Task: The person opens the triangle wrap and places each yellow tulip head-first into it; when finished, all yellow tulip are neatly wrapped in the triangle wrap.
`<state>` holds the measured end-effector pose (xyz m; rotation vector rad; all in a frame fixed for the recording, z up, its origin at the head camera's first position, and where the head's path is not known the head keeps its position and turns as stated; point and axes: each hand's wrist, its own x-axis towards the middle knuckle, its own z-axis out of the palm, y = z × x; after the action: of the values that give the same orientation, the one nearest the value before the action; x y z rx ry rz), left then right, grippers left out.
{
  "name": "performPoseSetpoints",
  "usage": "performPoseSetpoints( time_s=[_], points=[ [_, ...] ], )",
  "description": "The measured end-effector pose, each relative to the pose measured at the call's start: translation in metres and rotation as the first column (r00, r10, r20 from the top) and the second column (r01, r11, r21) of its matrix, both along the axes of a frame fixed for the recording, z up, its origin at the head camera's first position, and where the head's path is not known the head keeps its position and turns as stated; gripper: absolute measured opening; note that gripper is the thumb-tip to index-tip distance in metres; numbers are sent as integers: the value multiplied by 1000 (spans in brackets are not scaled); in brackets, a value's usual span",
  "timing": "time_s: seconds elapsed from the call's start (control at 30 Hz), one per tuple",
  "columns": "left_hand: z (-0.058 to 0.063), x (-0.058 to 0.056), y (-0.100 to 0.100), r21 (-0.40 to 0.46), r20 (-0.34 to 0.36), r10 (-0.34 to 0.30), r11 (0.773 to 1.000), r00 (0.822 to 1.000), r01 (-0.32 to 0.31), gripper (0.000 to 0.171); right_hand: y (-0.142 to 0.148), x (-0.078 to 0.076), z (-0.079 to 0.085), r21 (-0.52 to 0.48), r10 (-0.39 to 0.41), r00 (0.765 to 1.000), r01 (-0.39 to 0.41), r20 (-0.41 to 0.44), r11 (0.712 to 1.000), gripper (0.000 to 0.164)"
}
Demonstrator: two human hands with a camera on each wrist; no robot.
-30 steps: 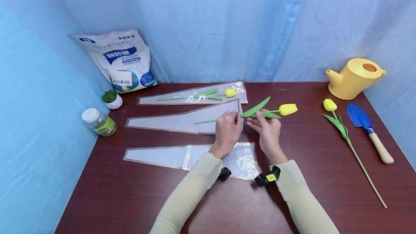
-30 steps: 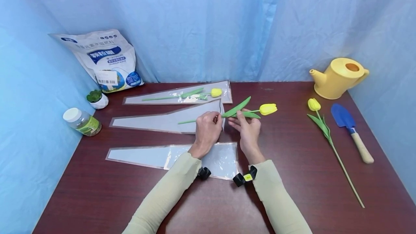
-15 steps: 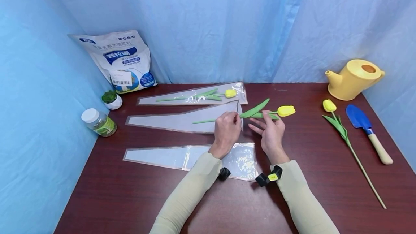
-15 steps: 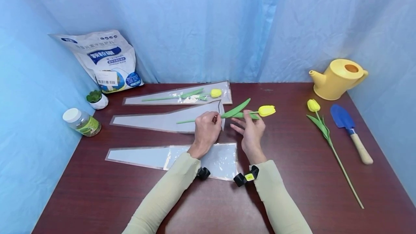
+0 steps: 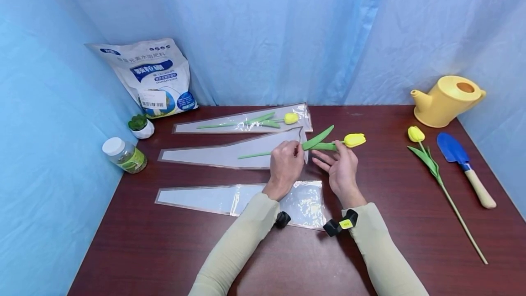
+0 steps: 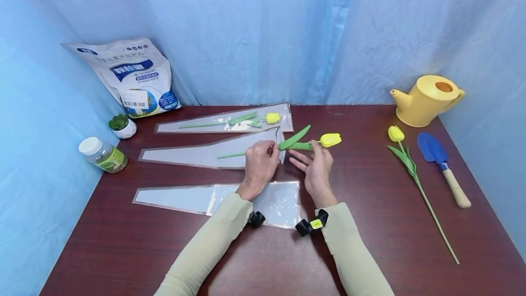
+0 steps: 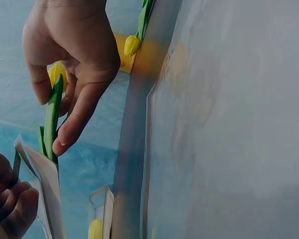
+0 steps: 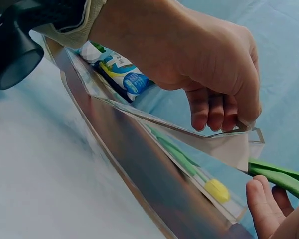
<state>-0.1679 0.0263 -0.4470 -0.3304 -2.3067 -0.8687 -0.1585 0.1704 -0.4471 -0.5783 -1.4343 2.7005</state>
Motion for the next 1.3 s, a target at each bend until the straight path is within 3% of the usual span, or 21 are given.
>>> performPoseSetpoints(
  time_s=[0.17,0.53,0.87,1.3],
  points=[
    [0,-1,1,3,-10,-14,1000,1000,14,8,-1,0,-1,-24,-16,1000,16,7,1000,13],
    [-1,0,0,-4,-23,-21,1000,1000,21,8,3,1,-2,-46,44,999,-43,32,998,13],
    [-1,0,0,-18,-49,-28,999,998,27,8,4,0,-1,-67,43,997,-39,58,997,5],
    [0,1,2,-18,-86,-75,997,993,74,6,-11,0,-3,-14,44,995,-43,88,999,5]
  ],
)
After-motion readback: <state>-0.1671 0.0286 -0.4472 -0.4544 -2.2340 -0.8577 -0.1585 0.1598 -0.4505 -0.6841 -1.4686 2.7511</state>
